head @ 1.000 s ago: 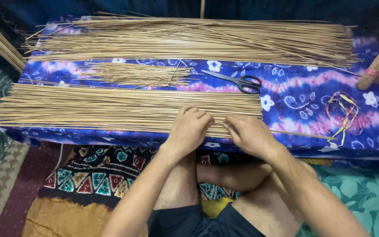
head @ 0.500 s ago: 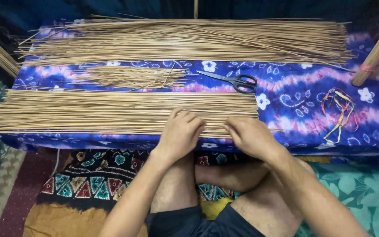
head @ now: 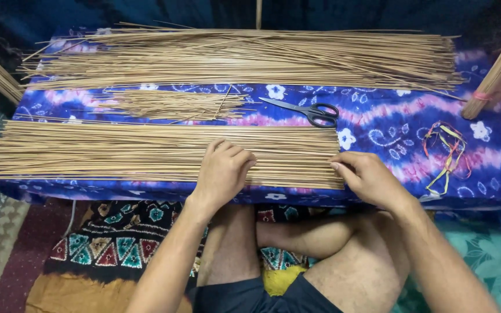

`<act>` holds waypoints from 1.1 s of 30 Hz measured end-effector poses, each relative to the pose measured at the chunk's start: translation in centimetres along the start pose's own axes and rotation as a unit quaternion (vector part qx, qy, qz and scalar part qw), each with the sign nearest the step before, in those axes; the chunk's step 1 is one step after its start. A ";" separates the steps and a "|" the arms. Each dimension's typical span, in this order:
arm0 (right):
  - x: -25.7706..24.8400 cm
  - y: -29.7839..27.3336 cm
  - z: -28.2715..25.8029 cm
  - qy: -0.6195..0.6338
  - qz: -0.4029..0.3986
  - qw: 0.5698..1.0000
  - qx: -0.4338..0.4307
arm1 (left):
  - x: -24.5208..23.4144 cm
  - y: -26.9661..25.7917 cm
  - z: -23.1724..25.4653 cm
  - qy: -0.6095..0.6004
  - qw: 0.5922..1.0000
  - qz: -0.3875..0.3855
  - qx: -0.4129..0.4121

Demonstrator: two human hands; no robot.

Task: Trimming bundles of thin wooden sticks to a uniform length using scissors on a low table.

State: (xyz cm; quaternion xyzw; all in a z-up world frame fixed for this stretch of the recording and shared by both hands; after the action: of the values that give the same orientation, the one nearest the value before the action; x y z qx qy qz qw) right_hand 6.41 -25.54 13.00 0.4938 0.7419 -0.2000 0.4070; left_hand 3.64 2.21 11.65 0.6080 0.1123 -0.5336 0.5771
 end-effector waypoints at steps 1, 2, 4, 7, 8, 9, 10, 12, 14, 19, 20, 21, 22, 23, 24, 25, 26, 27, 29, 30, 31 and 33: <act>0.2 0.0 0.5 0.000 0.000 1.000 -0.001 | -0.1 0.1 0.0 0.001 1.000 0.001 0.000; 0.3 0.0 1.4 0.030 0.009 0.999 0.024 | -0.1 0.1 0.0 0.003 1.000 0.004 -0.002; 0.5 -0.1 2.7 0.059 0.018 0.997 0.049 | -0.1 0.2 0.1 0.005 1.000 0.006 -0.003; 1.3 0.0 4.7 0.181 0.039 0.978 0.091 | 0.1 0.2 0.1 0.007 1.000 0.005 -0.007; 1.3 0.1 5.5 0.229 0.074 0.966 0.092 | 0.4 0.2 0.0 0.009 1.000 0.005 -0.011; 1.4 0.0 6.4 0.276 0.108 0.950 0.094 | 0.6 0.2 -0.1 0.012 1.000 0.005 -0.014; 2.0 0.2 7.4 0.277 0.109 0.950 0.094 | 0.7 0.4 0.1 0.012 1.000 0.005 -0.014; 2.2 0.4 9.5 0.312 0.194 0.925 0.093 | 0.7 0.8 0.3 0.015 1.000 0.013 -0.023; 3.2 0.4 11.0 0.338 0.231 0.907 0.098 | 0.9 1.0 0.6 0.021 0.999 0.019 -0.022; 5.3 0.0 13.5 0.409 0.293 0.856 0.117 | 2.0 1.3 0.9 0.030 0.999 0.019 -0.022; 5.5 -0.2 14.0 0.436 0.311 0.836 0.118 | 2.1 1.4 1.0 0.026 0.999 0.013 -0.024; 5.6 -0.2 14.4 0.463 0.329 0.815 0.118 | 2.2 1.5 1.1 0.022 0.999 0.009 -0.027; 5.7 -0.1 14.8 0.464 0.328 0.815 0.117 | 2.2 1.7 1.3 0.023 0.999 0.009 -0.027; 5.7 -0.2 15.2 0.474 0.338 0.805 0.113 | 2.3 1.8 1.5 0.016 0.999 0.001 -0.030; 5.7 -0.4 15.6 0.485 0.348 0.795 0.109 | 2.4 1.9 1.7 0.010 0.999 -0.007 -0.033; 5.7 -0.4 15.6 0.486 0.348 0.795 0.108 | 2.5 2.1 1.7 0.011 0.999 -0.006 -0.033; 5.6 -0.5 15.7 0.498 0.362 0.781 0.106 | 2.7 2.2 1.7 0.005 0.999 -0.014 -0.036; 5.6 -0.8 15.8 0.510 0.376 0.766 0.106 | 3.0 2.1 1.8 0.000 0.999 -0.024 -0.040; 5.6 -0.8 16.3 0.517 0.386 0.757 0.103 | 3.3 2.2 1.8 -0.005 0.999 -0.030 -0.044; 5.5 -0.9 16.6 0.523 0.396 0.748 0.100 | 3.5 2.3 1.9 -0.011 0.998 -0.034 -0.047; 5.5 -0.9 16.4 0.523 0.397 0.747 0.101 | 3.4 2.4 2.1 -0.011 0.998 -0.035 -0.047; 5.3 -1.1 16.2 0.521 0.424 0.735 0.097 | 3.5 2.6 2.2 -0.027 0.996 -0.061 -0.064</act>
State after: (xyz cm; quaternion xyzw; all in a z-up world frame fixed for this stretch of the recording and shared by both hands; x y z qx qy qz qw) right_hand 11.00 -34.33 -0.88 0.8208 0.5284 0.2112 -0.0504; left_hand 5.87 -2.08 11.01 0.5471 0.1672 -0.5760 0.5838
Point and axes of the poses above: each hand's wrist, its own y-axis towards the middle knuckle, its own x-axis out of the palm, z = x × y, the point moved 7 cm from there along y, towards the middle knuckle, and after that the axes turned 2 degrees about -x, right-handed, at the moved point
